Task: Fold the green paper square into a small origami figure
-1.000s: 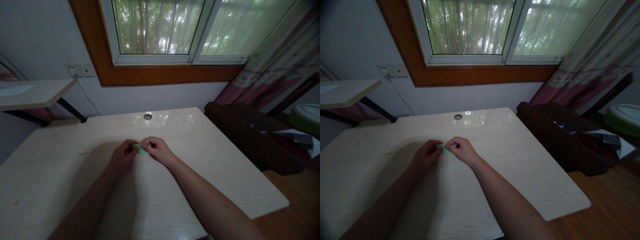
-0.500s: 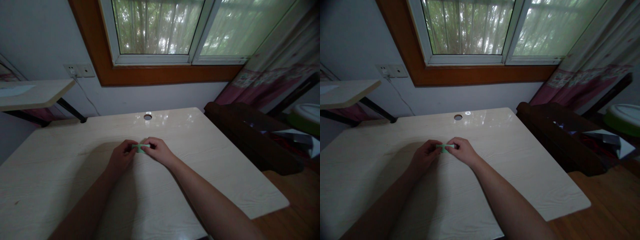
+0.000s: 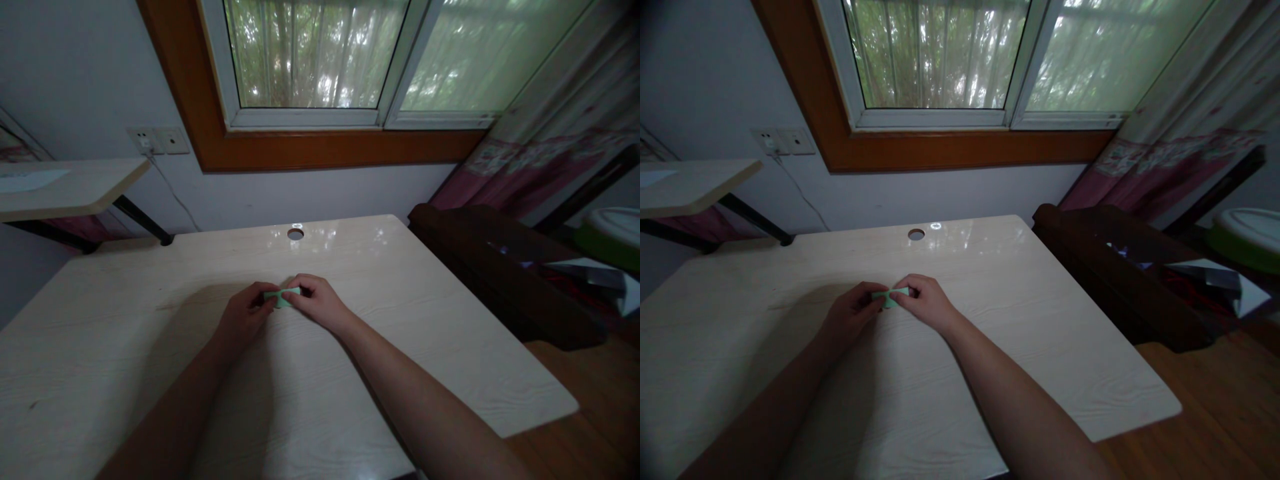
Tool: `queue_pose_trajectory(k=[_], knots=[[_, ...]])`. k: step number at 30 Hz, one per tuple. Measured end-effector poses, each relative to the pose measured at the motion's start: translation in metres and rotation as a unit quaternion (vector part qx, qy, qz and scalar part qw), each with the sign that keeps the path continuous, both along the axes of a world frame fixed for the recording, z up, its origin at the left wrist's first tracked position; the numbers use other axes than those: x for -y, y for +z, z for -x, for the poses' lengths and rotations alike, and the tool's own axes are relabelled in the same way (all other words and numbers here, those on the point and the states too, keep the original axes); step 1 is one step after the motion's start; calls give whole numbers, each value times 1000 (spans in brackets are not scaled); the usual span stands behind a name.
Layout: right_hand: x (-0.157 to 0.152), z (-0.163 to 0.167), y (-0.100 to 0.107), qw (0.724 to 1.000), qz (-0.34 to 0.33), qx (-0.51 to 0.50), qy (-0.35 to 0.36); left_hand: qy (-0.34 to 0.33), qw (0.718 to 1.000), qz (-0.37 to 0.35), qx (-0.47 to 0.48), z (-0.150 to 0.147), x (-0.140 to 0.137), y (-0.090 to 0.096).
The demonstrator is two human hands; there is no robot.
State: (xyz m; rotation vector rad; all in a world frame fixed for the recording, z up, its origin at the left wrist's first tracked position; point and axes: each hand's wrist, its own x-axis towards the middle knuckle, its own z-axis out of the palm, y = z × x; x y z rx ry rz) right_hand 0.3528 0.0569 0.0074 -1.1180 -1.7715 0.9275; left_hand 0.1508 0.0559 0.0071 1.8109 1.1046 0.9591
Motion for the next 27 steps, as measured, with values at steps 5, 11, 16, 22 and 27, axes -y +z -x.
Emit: queue_pose_trajectory(k=[5,11,16,22,27], knots=[[-1,1,-3,1000,11,-12,-6,0,999,21,28,-1,-1,-1],[-2,2,-6,997,53,-55,-10,31,999,5,42,0,-1,0],[-1,3,-5,990,89,-109,-1,40,998,-13,44,1,-3,-5],[-4,2,-6,982,102,-156,-14,54,997,-5,47,3,-4,-10],[-6,1,-9,980,114,-161,-8,52,998,-13,33,4,-4,-8]])
